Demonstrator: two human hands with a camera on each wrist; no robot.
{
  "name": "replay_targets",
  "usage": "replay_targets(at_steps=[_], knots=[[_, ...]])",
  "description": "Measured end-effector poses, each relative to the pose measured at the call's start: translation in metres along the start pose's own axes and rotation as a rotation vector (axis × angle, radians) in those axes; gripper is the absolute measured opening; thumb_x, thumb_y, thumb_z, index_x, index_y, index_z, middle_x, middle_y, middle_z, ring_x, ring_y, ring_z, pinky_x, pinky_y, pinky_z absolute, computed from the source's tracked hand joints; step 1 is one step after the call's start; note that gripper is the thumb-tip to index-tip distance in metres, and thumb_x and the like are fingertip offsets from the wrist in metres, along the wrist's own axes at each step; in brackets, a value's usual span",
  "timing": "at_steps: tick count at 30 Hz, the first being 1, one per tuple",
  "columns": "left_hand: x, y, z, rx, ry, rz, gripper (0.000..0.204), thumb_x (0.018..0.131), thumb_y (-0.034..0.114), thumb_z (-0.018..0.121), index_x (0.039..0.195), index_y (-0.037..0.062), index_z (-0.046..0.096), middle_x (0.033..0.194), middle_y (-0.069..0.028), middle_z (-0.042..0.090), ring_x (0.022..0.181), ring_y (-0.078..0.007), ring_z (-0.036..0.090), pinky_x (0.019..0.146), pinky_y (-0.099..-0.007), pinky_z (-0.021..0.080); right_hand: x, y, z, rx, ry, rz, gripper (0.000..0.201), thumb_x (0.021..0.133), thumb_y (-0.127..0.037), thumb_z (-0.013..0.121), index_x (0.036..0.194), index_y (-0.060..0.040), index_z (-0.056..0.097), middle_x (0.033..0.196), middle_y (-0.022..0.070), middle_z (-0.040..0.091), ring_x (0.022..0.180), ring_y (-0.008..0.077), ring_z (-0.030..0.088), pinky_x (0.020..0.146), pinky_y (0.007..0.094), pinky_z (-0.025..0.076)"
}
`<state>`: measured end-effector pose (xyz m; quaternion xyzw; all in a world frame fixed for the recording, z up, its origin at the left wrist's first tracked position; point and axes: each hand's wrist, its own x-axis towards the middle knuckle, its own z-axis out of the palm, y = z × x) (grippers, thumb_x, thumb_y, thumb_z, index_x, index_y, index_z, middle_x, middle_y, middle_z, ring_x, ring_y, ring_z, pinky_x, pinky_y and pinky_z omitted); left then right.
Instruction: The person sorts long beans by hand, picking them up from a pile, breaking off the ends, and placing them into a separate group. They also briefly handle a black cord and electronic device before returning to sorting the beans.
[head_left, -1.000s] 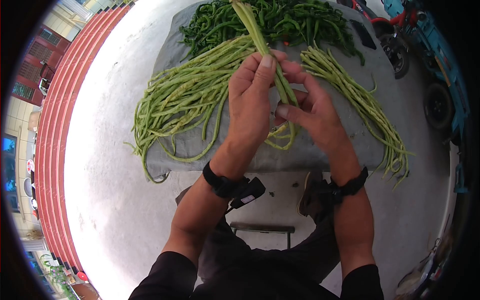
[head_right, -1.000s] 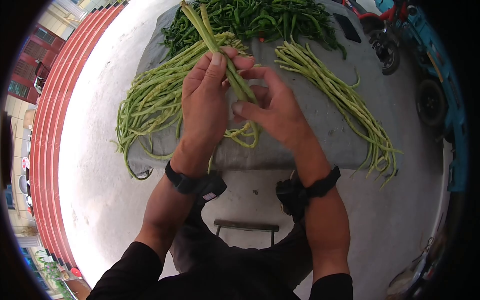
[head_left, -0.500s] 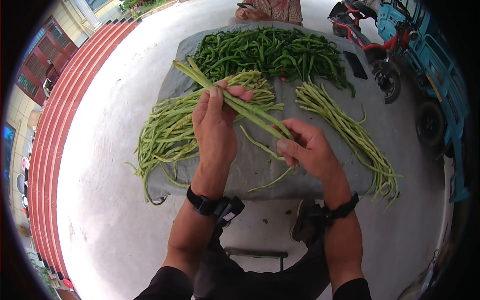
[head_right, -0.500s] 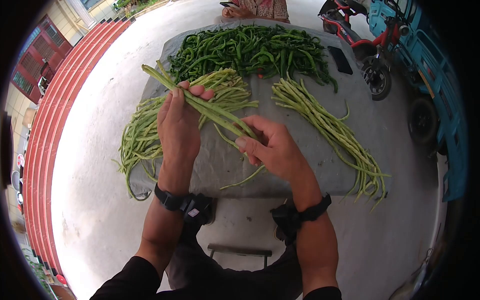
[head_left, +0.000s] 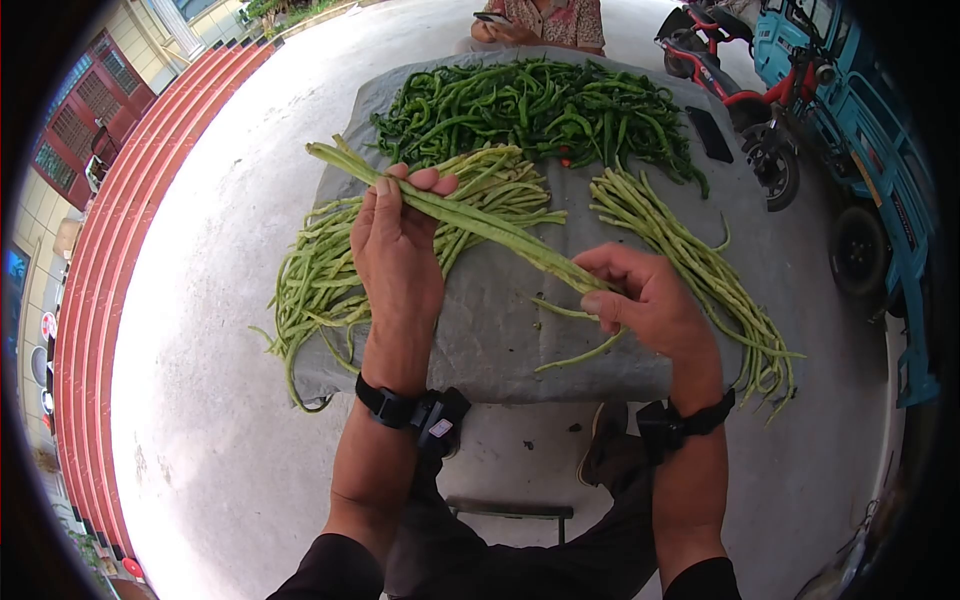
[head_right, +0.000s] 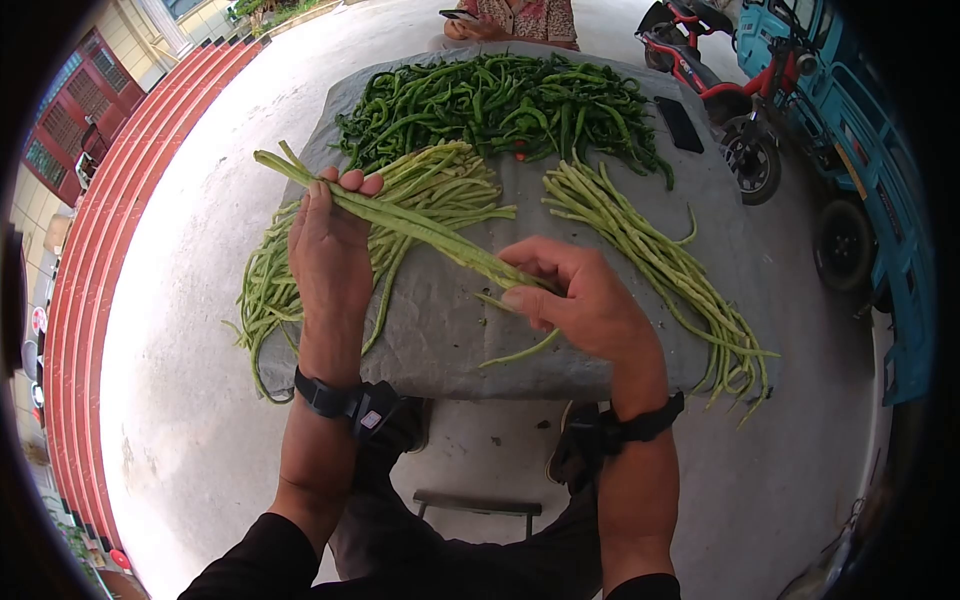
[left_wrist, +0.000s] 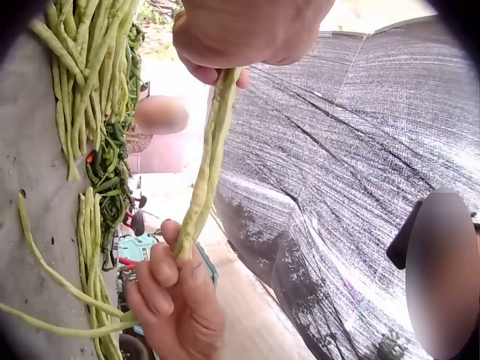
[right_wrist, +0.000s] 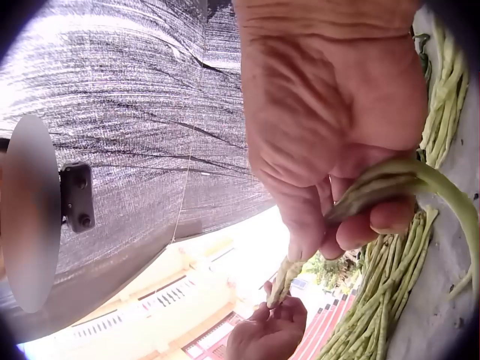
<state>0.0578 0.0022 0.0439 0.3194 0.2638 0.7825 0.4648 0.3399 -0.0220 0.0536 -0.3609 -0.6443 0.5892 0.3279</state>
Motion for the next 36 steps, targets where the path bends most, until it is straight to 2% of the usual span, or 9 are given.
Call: replay_targets(at_steps=[10,13,17,19,22,26,29,34,36], knots=[[0.006,-0.002,-0.01,-0.018,0.128,-0.004,0.032,0.117,0.022,0.044,0.132,-0.005,0.053,0.115,-0.0185,0.074,0.111,-0.0321,0.074,0.101,-0.045,0.058,-0.015,-0.002,-0.029,0.01,0.082,0.038,0.026,0.096,-0.005,0.076,0.12,0.0014,0.071,0.083,-0.0015,0.068,0.063,0.003,0.057,0.056,0.0217,0.047],[0.006,-0.004,-0.016,-0.003,0.11,-0.012,0.036,0.117,0.022,0.043,0.138,-0.0062,0.047,0.124,-0.0187,0.068,0.123,-0.0358,0.067,0.112,-0.0486,0.051,-0.021,-0.002,-0.04,-0.001,0.12,0.039,0.025,0.096,-0.007,0.077,0.118,0.0015,0.072,0.084,-0.0004,0.069,0.062,0.0031,0.058,0.055,0.0216,0.047],[0.008,-0.003,-0.019,0.009,0.143,-0.019,0.035,0.117,0.021,0.041,0.139,-0.0062,0.046,0.125,-0.019,0.068,0.125,-0.0359,0.067,0.113,-0.0488,0.05,-0.029,0.002,-0.056,-0.017,0.14,0.052,0.024,0.095,-0.009,0.077,0.117,0.0015,0.072,0.084,0.0001,0.069,0.061,0.0034,0.058,0.054,0.0213,0.047],[0.007,-0.003,-0.019,0.023,0.146,-0.024,0.036,0.118,0.022,0.041,0.139,-0.0064,0.046,0.125,-0.0191,0.068,0.126,-0.0358,0.066,0.114,-0.049,0.05,-0.031,0.001,-0.059,-0.036,0.137,0.087,0.024,0.095,-0.01,0.077,0.115,0.002,0.072,0.086,0.0012,0.07,0.064,0.004,0.059,0.057,0.0219,0.048],[0.01,-0.007,-0.022,-0.005,0.152,-0.001,0.034,0.117,0.023,0.043,0.134,-0.0054,0.052,0.119,-0.0191,0.073,0.114,-0.0327,0.073,0.102,-0.0454,0.056,-0.03,0.015,-0.063,-0.125,0.125,0.141,0.026,0.093,-0.011,0.079,0.114,0.0023,0.072,0.09,0.0026,0.071,0.073,0.0066,0.063,0.067,0.0246,0.052],[0.009,-0.006,-0.02,0.007,0.049,0.015,0.033,0.118,0.023,0.042,0.134,-0.0039,0.053,0.121,-0.0181,0.072,0.117,-0.0333,0.071,0.103,-0.045,0.054,-0.027,0.035,-0.065,-0.339,-0.005,0.215,0.03,0.09,-0.008,0.08,0.118,0.0001,0.072,0.1,0.0049,0.073,0.092,0.0139,0.069,0.086,0.031,0.057],[0.009,0.0,-0.016,0.011,-0.066,0.021,0.03,0.118,0.023,0.041,0.132,0.0003,0.054,0.122,-0.0154,0.07,0.122,-0.0339,0.068,0.103,-0.044,0.052,-0.026,0.03,-0.058,-0.361,0.019,0.226,0.036,0.088,-0.011,0.082,0.12,-0.0013,0.072,0.108,0.0059,0.074,0.101,0.0165,0.069,0.091,0.033,0.056],[0.007,0.007,-0.008,-0.073,-0.174,0.026,0.031,0.118,0.022,0.041,0.131,-0.0012,0.059,0.119,-0.0192,0.074,0.113,-0.0324,0.074,0.089,-0.0396,0.058,-0.014,0.021,-0.036,-0.474,0.081,0.079,0.049,0.084,-0.019,0.086,0.127,-0.0021,0.069,0.121,0.0072,0.073,0.115,0.0202,0.068,0.1,0.0378,0.054],[0.005,0.007,-0.006,-0.091,-0.184,0.014,0.031,0.118,0.022,0.042,0.131,-0.0005,0.059,0.118,-0.0182,0.074,0.112,-0.0316,0.074,0.089,-0.0395,0.058,-0.005,0.02,-0.018,-0.465,0.064,0.018,0.055,0.084,-0.021,0.087,0.132,-0.0029,0.067,0.124,0.0083,0.072,0.119,0.0227,0.068,0.104,0.0398,0.053]])
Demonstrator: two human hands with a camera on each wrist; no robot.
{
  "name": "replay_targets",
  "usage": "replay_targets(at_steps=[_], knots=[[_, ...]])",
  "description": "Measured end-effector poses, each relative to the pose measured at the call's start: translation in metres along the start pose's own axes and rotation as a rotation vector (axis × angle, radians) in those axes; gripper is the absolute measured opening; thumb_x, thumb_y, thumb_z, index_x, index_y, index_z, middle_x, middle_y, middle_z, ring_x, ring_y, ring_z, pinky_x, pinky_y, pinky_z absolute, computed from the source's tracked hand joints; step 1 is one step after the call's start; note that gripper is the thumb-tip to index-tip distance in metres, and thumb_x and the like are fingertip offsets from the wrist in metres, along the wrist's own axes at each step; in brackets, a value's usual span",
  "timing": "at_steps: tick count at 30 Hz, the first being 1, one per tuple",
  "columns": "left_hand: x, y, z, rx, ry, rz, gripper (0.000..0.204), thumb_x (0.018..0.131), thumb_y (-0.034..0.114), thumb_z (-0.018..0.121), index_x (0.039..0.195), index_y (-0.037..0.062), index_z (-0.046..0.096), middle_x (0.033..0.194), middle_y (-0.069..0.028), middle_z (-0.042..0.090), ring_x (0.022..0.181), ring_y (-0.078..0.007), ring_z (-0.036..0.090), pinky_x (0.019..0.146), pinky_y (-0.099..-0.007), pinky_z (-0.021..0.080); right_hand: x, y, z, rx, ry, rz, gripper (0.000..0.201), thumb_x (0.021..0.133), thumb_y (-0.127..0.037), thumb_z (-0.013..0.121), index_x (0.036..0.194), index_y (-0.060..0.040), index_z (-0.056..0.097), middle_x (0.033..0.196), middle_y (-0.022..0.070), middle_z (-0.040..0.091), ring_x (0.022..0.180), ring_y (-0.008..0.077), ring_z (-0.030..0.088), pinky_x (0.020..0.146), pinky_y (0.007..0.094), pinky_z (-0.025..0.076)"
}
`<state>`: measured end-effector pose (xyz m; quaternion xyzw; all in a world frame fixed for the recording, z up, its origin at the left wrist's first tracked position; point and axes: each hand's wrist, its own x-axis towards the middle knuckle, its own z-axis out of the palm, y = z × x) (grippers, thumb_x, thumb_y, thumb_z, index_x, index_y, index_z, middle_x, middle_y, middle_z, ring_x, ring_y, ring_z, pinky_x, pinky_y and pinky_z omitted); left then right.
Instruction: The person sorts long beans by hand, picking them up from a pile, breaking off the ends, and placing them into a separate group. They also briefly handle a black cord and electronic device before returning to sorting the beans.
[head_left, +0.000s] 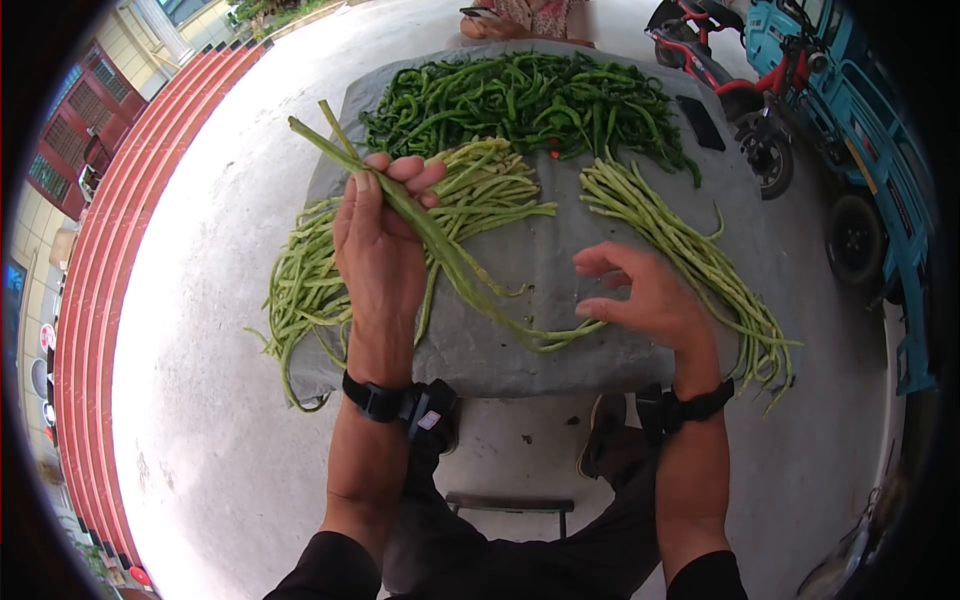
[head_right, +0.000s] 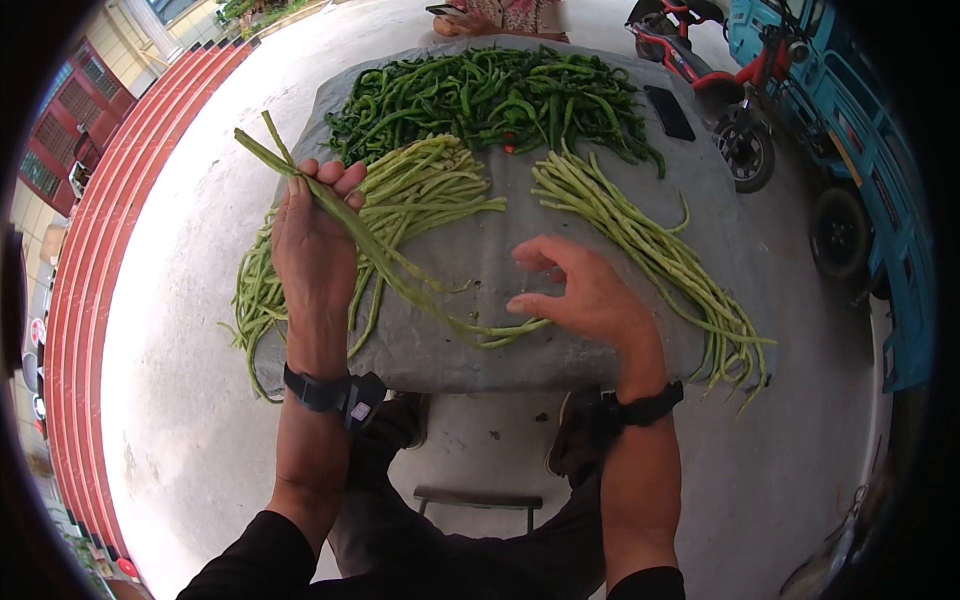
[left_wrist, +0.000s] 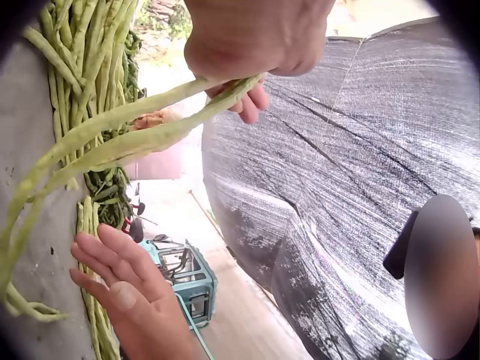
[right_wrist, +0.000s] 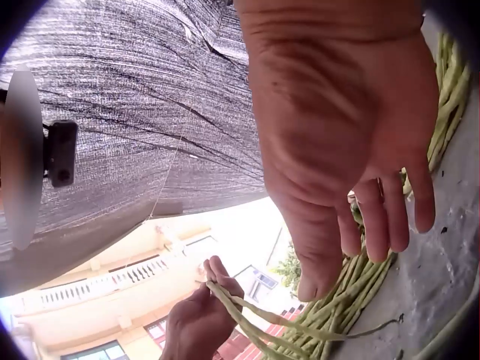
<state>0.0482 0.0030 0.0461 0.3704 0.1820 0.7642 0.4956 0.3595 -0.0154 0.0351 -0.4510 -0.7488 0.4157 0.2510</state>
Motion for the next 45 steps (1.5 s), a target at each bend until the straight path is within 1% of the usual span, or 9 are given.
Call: replay_targets(at_steps=[5,11,14,17,20,23,32,38,45], knots=[[-0.003,0.0,0.007,-0.11,-0.042,-0.02,0.029,0.117,0.023,0.043,0.13,0.0015,0.06,0.114,-0.0144,0.073,0.106,-0.028,0.073,0.088,-0.0387,0.057,0.021,-0.006,0.057,0.012,0.004,-0.236,0.068,0.083,-0.027,0.089,0.14,-0.0038,0.061,0.127,0.0137,0.071,0.123,0.0299,0.067,0.109,0.0432,0.05],[-0.004,0.007,0.01,-0.156,-0.046,-0.021,0.028,0.117,0.023,0.045,0.128,0.0022,0.06,0.108,-0.0114,0.068,0.093,-0.0228,0.066,0.083,-0.0382,0.054,0.027,-0.016,0.093,0.043,0.028,-0.249,0.07,0.083,-0.031,0.089,0.139,-0.0012,0.058,0.126,0.0189,0.071,0.122,0.0344,0.068,0.108,0.0441,0.05],[-0.004,0.011,0.01,-0.149,-0.004,-0.025,0.026,0.117,0.023,0.046,0.127,0.0032,0.059,0.105,-0.0089,0.064,0.09,-0.0202,0.06,0.082,-0.0365,0.051,0.03,-0.008,0.105,0.077,-0.01,-0.255,0.058,0.088,-0.024,0.086,0.134,-0.001,0.058,0.115,0.0144,0.071,0.111,0.0284,0.07,0.101,0.0412,0.053],[-0.004,0.012,0.012,-0.109,0.042,-0.012,0.024,0.116,0.024,0.047,0.127,0.0045,0.056,0.102,-0.0045,0.058,0.087,-0.0163,0.052,0.08,-0.0323,0.044,0.027,-0.021,0.107,0.242,-0.147,-0.074,0.042,0.095,-0.017,0.079,0.128,-0.0013,0.058,0.101,0.0074,0.068,0.091,0.0185,0.068,0.087,0.036,0.056],[-0.003,0.014,0.007,-0.146,0.069,-0.016,0.027,0.117,0.026,0.045,0.128,0.0044,0.056,0.1,-0.0033,0.057,0.085,-0.015,0.05,0.079,-0.032,0.043,0.027,-0.026,0.103,0.419,-0.146,-0.003,0.035,0.097,-0.012,0.074,0.125,-0.0003,0.057,0.096,0.0078,0.068,0.079,0.0135,0.063,0.074,0.0326,0.054],[0.001,0.016,-0.001,-0.144,0.111,-0.01,0.03,0.118,0.029,0.042,0.129,0.0041,0.055,0.096,-0.0012,0.054,0.083,-0.0135,0.047,0.078,-0.0318,0.042,0.024,-0.03,0.091,0.521,-0.109,0.029,0.03,0.1,-0.01,0.071,0.126,-0.0014,0.058,0.097,0.0036,0.067,0.076,0.009,0.061,0.069,0.0286,0.052],[0.003,0.014,-0.01,-0.216,0.124,-0.027,0.032,0.119,0.031,0.039,0.133,0.0043,0.051,0.093,0.0003,0.049,0.082,-0.0122,0.045,0.078,-0.032,0.042,0.019,-0.028,0.062,0.555,-0.087,0.009,0.027,0.1,-0.011,0.073,0.125,-0.0008,0.069,0.092,-0.0009,0.068,0.072,0.0059,0.058,0.067,0.0255,0.051],[0.002,0.007,-0.013,-0.214,0.13,-0.05,0.032,0.119,0.031,0.038,0.134,0.0051,0.051,0.093,-0.0006,0.05,0.082,-0.0137,0.046,0.08,-0.0338,0.043,0.014,-0.031,0.047,0.433,-0.051,0.03,0.028,0.099,-0.012,0.073,0.125,-0.0007,0.072,0.087,-0.0013,0.068,0.072,0.0056,0.056,0.066,0.0252,0.05],[-0.003,-0.01,-0.003,-0.135,0.092,-0.111,0.028,0.117,0.028,0.042,0.129,0.0071,0.057,0.111,-0.0043,0.063,0.109,-0.0237,0.061,0.098,-0.0437,0.048,0.001,-0.028,0.018,0.338,0.134,0.097,0.02,0.097,-0.013,0.077,0.111,-0.0006,0.071,0.086,-0.0016,0.068,0.072,0.0048,0.055,0.063,0.0242,0.046]])
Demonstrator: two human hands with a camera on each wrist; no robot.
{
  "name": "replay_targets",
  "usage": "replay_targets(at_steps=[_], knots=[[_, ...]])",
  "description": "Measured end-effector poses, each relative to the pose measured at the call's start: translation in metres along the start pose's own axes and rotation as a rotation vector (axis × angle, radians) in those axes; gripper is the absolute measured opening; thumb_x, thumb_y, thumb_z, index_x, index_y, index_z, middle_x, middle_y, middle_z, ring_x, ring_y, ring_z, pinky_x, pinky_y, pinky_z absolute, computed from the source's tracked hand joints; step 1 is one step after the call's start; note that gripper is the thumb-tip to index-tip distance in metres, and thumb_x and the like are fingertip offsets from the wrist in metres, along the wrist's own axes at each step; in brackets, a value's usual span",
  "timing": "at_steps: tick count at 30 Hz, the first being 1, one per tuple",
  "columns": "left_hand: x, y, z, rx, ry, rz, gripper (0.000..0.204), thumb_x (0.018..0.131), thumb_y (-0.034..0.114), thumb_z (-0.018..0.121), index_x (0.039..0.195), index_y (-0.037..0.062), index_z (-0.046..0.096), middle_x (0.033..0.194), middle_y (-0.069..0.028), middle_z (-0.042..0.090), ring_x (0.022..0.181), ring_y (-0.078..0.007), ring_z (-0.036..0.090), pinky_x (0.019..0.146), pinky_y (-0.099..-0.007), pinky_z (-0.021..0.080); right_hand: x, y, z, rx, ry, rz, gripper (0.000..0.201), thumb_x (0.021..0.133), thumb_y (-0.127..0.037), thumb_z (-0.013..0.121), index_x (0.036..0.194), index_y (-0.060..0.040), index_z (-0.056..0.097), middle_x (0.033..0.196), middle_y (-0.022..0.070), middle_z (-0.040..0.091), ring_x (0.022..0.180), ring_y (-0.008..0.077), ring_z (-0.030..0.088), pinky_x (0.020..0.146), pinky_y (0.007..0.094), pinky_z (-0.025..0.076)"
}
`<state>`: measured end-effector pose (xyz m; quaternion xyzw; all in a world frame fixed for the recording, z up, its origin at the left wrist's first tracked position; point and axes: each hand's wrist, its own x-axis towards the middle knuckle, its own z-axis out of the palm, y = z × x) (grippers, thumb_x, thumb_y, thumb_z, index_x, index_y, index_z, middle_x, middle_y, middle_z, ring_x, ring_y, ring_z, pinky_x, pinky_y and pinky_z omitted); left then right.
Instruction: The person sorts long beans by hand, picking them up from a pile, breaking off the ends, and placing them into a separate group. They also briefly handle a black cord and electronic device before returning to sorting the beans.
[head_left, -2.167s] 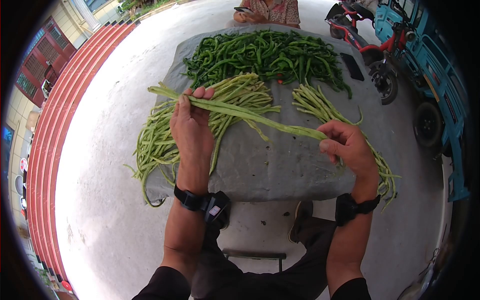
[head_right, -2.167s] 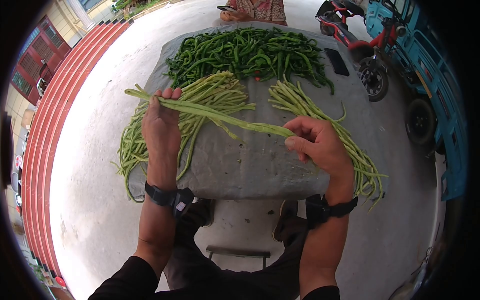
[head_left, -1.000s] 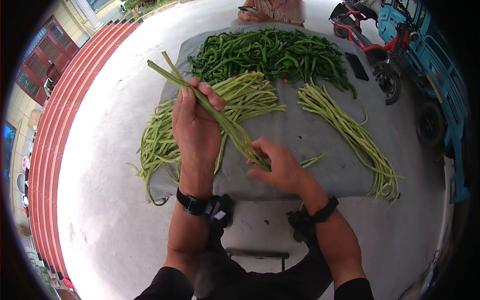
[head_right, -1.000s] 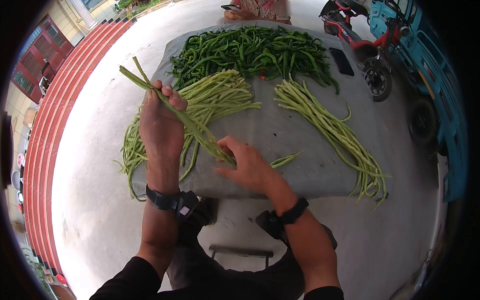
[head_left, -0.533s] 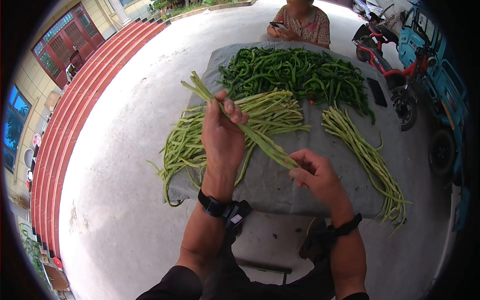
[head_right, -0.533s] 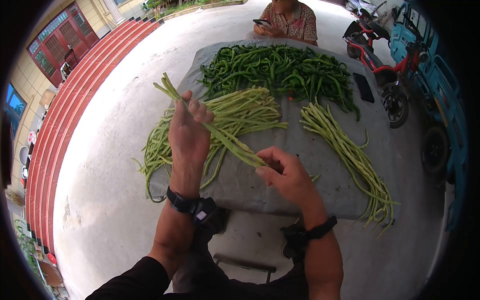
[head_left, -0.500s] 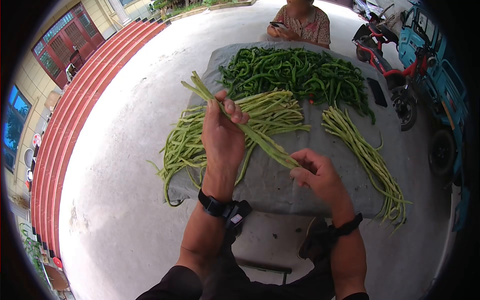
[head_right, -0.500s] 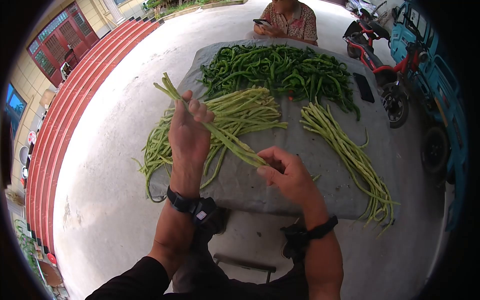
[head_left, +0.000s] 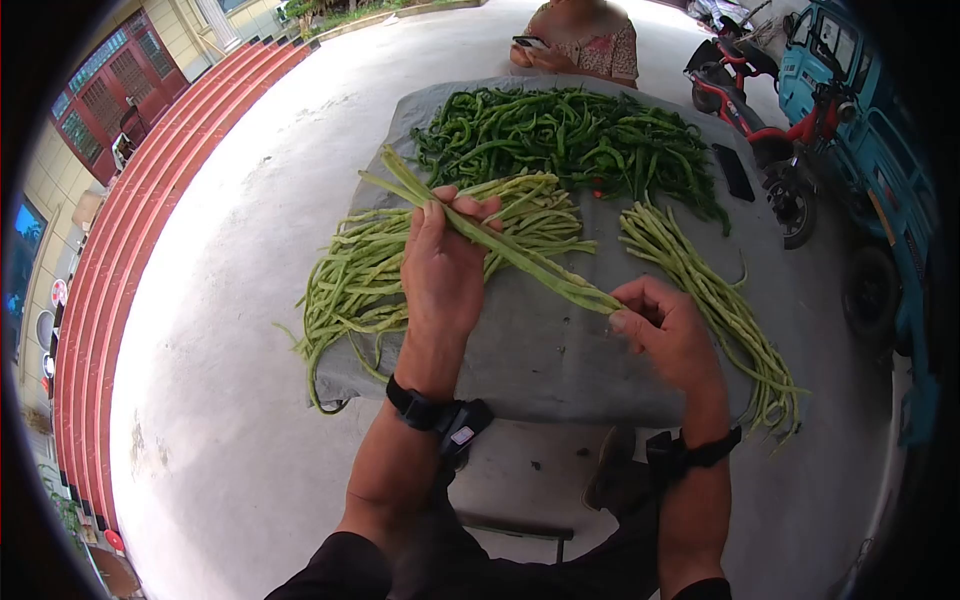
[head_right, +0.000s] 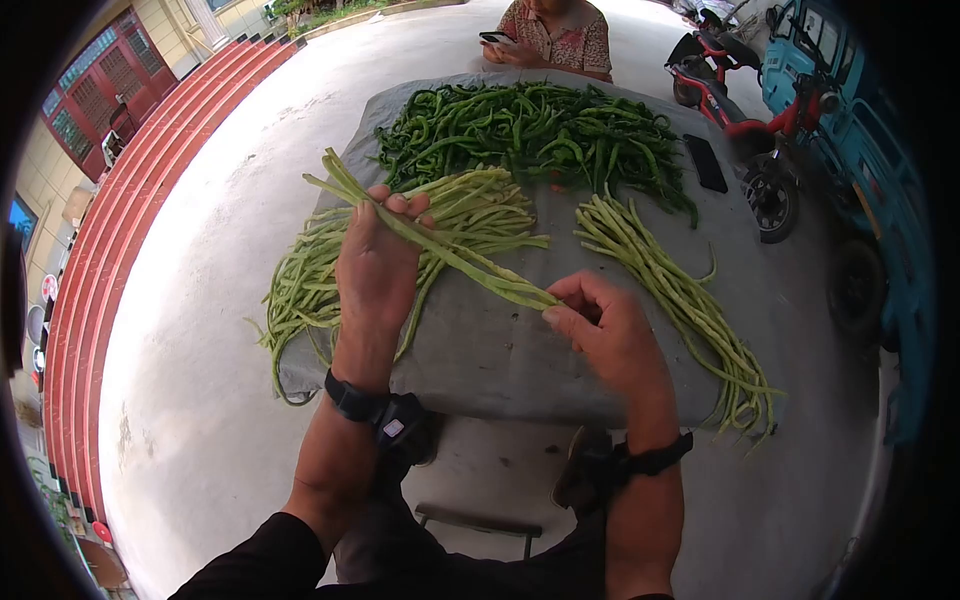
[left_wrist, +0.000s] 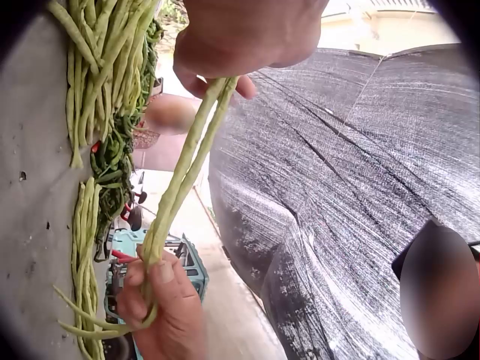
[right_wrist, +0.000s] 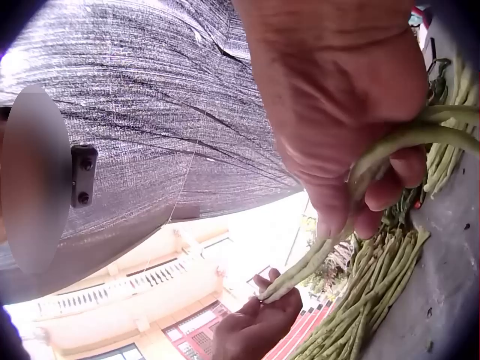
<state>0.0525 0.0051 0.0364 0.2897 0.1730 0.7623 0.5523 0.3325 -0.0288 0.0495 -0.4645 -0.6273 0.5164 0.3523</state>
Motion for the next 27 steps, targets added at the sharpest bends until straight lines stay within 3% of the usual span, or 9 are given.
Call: replay_targets(at_steps=[5,8,12,15,18,21,27], knots=[[-0.004,-0.018,0.013,0.141,0.012,-0.098,0.027,0.117,0.028,0.045,0.126,0.0086,0.062,0.12,-0.0049,0.067,0.114,-0.0222,0.062,0.101,-0.0458,0.047,-0.021,-0.02,-0.044,-0.096,0.115,0.006,0.018,0.095,-0.012,0.079,0.104,-0.0011,0.068,0.086,-0.0019,0.067,0.074,0.0043,0.055,0.064,0.0236,0.045],[-0.013,-0.034,0.02,0.201,0.046,-0.175,0.029,0.116,0.029,0.049,0.129,0.0084,0.064,0.12,-0.0045,0.067,0.113,-0.0182,0.063,0.098,-0.0411,0.048,-0.038,-0.023,-0.069,-0.155,0.162,0.019,0.018,0.094,-0.009,0.076,0.108,0.0003,0.069,0.088,-0.0014,0.067,0.076,0.0046,0.056,0.067,0.0242,0.046],[-0.02,-0.052,0.025,0.219,0.011,-0.296,0.031,0.114,0.028,0.053,0.131,0.0055,0.065,0.111,-0.0037,0.07,0.104,-0.0127,0.065,0.087,-0.032,0.05,-0.061,-0.034,-0.092,-0.202,0.216,0.052,0.019,0.094,-0.006,0.074,0.11,0.0013,0.069,0.092,-0.001,0.068,0.077,0.0048,0.057,0.069,0.0241,0.046],[-0.023,-0.066,0.025,0.219,-0.047,-0.372,0.03,0.113,0.026,0.056,0.13,0.0034,0.066,0.104,-0.0034,0.072,0.096,-0.0119,0.068,0.08,-0.0284,0.052,-0.073,-0.027,-0.106,-0.269,0.283,-0.028,0.019,0.09,-0.006,0.075,0.106,0.0015,0.07,0.089,-0.0003,0.068,0.073,0.005,0.054,0.067,0.0257,0.045],[-0.029,-0.081,0.032,0.238,-0.04,-0.48,0.03,0.112,0.026,0.058,0.129,0.0016,0.066,0.1,-0.0034,0.072,0.092,-0.0127,0.071,0.077,-0.0277,0.054,-0.084,-0.036,-0.116,-0.489,0.373,0.071,0.02,0.086,-0.007,0.076,0.102,0.0023,0.07,0.084,0.0019,0.068,0.068,0.0066,0.051,0.065,0.0285,0.043],[-0.032,-0.097,0.036,0.256,-0.037,-0.586,0.03,0.111,0.025,0.06,0.128,0.0001,0.066,0.101,-0.0051,0.072,0.092,-0.015,0.072,0.076,-0.0285,0.056,-0.09,-0.03,-0.127,-0.57,0.425,0.072,0.021,0.082,-0.007,0.077,0.1,0.0019,0.07,0.08,0.0045,0.067,0.066,0.0105,0.049,0.064,0.0315,0.043],[-0.029,-0.132,0.043,0.358,-0.046,-0.76,0.032,0.109,0.026,0.064,0.123,-0.0024,0.062,0.109,-0.0123,0.07,0.093,-0.0206,0.072,0.075,-0.0307,0.057,-0.098,-0.01,-0.147,-0.706,0.539,0.089,0.02,0.081,-0.008,0.077,0.099,-0.0014,0.071,0.083,0.0125,0.071,0.074,0.029,0.065,0.073,0.041,0.05]])
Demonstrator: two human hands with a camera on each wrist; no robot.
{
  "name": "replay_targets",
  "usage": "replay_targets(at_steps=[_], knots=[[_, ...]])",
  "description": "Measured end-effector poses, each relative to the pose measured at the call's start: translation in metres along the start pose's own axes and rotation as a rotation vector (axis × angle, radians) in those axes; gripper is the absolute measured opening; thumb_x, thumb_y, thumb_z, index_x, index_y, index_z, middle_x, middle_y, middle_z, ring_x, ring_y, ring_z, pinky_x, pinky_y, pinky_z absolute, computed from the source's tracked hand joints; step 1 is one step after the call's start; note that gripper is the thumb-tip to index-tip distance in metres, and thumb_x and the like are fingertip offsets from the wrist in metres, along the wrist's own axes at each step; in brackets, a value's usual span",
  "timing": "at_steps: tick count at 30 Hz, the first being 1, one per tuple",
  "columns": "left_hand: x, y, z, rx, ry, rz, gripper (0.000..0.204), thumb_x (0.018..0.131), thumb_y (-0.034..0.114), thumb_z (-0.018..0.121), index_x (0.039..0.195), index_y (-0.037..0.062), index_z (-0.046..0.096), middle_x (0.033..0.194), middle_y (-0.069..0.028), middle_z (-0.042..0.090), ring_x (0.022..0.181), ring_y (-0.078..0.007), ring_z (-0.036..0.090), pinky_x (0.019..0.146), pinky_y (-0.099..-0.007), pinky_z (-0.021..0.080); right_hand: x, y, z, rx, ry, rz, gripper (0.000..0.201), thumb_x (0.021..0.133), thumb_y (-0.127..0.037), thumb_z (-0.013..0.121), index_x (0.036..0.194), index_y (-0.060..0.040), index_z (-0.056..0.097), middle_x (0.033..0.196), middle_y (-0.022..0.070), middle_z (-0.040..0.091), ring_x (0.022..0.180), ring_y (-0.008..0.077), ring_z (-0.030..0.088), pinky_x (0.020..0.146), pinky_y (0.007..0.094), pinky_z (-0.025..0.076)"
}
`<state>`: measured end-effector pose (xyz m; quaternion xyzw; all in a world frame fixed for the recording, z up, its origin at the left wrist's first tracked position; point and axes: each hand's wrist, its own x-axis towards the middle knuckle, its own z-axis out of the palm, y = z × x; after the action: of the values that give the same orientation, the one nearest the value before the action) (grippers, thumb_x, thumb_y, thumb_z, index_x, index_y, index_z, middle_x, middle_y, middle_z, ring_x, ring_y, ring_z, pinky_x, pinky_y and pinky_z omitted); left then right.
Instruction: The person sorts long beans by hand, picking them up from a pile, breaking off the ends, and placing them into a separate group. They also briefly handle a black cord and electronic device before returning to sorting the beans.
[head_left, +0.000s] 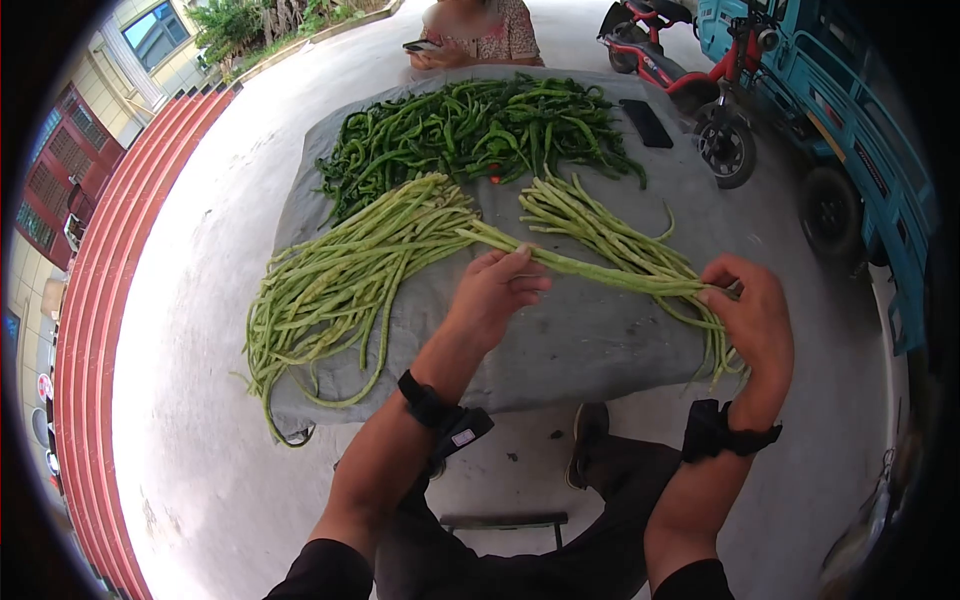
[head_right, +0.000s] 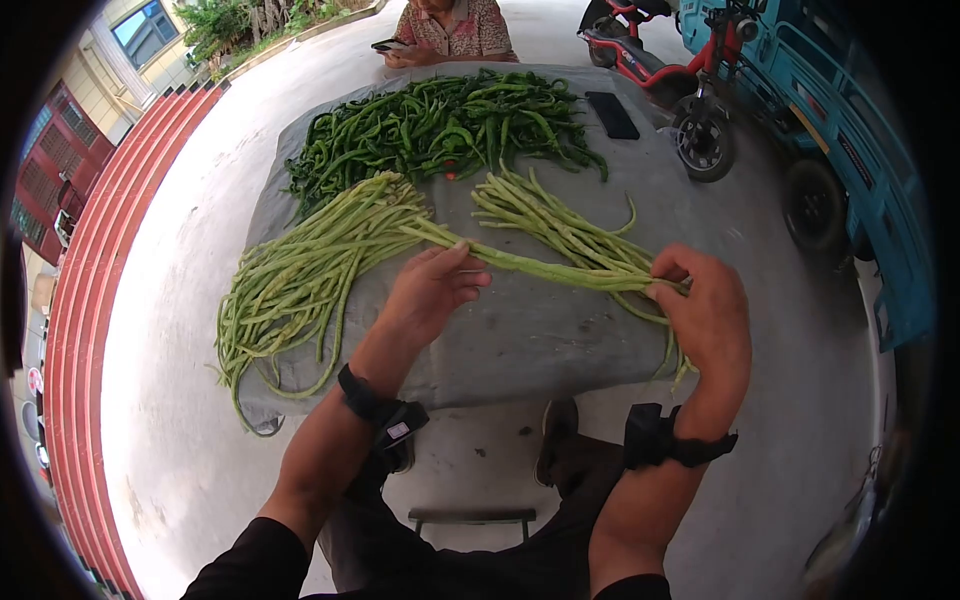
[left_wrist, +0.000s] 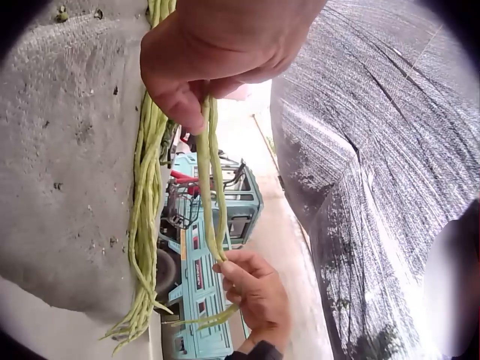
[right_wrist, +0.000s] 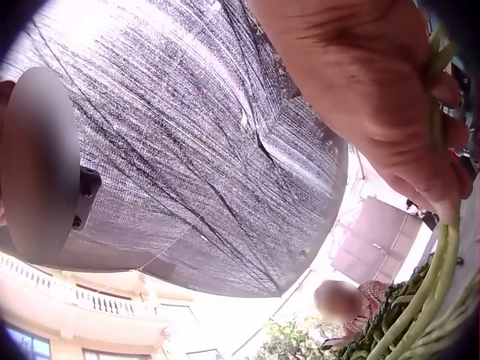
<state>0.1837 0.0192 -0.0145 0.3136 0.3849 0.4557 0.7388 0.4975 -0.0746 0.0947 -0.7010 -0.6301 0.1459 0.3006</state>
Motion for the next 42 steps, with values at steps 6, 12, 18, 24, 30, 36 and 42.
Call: replay_targets(at_steps=[6,12,18,24,30,36,42], knots=[[0.037,0.0,0.029,0.117,-0.028,-0.012,0.036,0.108,0.026,0.065,0.124,-0.0055,0.057,0.11,-0.0164,0.068,0.095,-0.0235,0.072,0.075,-0.0327,0.058,0.01,0.035,0.004,-0.105,0.089,0.036,0.019,0.082,-0.013,0.077,0.097,-0.0033,0.072,0.089,0.0145,0.074,0.088,0.0346,0.07,0.081,0.0453,0.052],[0.074,-0.004,0.041,0.198,-0.034,-0.019,0.039,0.107,0.023,0.065,0.126,-0.0094,0.057,0.118,-0.0209,0.07,0.095,-0.0253,0.073,0.077,-0.0341,0.059,0.025,0.063,0.03,-0.152,0.217,0.108,0.018,0.082,-0.013,0.077,0.097,-0.005,0.072,0.094,0.0136,0.075,0.095,0.0352,0.071,0.082,0.0456,0.053],[0.098,-0.016,0.036,0.173,-0.027,0.038,0.043,0.105,0.013,0.062,0.135,-0.0167,0.051,0.129,-0.0266,0.067,0.109,-0.0311,0.073,0.087,-0.0373,0.061,0.031,0.093,0.05,-0.201,0.155,0.109,0.017,0.082,-0.008,0.078,0.098,-0.0064,0.071,0.098,0.0137,0.075,0.098,0.0359,0.071,0.084,0.0476,0.054],[0.094,-0.018,0.038,0.158,0.081,0.129,0.065,0.101,0.005,0.063,0.153,-0.0182,0.03,0.137,-0.0301,0.061,0.114,-0.0344,0.072,0.092,-0.0376,0.06,0.033,0.106,0.061,-0.184,0.19,0.093,0.02,0.08,-0.005,0.077,0.098,-0.0024,0.068,0.093,0.0156,0.073,0.092,0.0349,0.072,0.083,0.0452,0.054],[0.067,-0.004,0.04,0.176,0.15,0.132,0.059,0.1,0.005,0.065,0.149,-0.0106,0.035,0.13,-0.0259,0.065,0.106,-0.0301,0.072,0.09,-0.038,0.06,0.032,0.111,0.067,-0.218,0.174,0.184,0.018,0.081,-0.007,0.079,0.096,-0.0096,0.069,0.102,0.0118,0.069,0.107,0.0358,0.066,0.091,0.0482,0.053],[0.048,0.016,0.038,0.167,0.129,0.164,0.034,0.102,0.01,0.065,0.132,0.0006,0.052,0.116,-0.0136,0.069,0.095,-0.0208,0.071,0.082,-0.0344,0.057,0.031,0.103,0.067,-0.287,0.28,0.03,0.029,0.081,-0.009,0.081,0.107,-0.012,0.067,0.111,0.0106,0.065,0.112,0.0378,0.062,0.093,0.05,0.051],[0.028,0.044,0.048,0.191,0.142,0.284,0.023,0.103,0.011,0.065,0.124,0.0061,0.058,0.111,-0.0097,0.07,0.09,-0.0179,0.071,0.077,-0.0323,0.056,0.033,0.04,0.064,-0.188,0.445,-0.23,0.023,0.085,-0.007,0.079,0.105,-0.0032,0.068,0.103,0.0132,0.069,0.1,0.0335,0.067,0.088,0.0451,0.052]])
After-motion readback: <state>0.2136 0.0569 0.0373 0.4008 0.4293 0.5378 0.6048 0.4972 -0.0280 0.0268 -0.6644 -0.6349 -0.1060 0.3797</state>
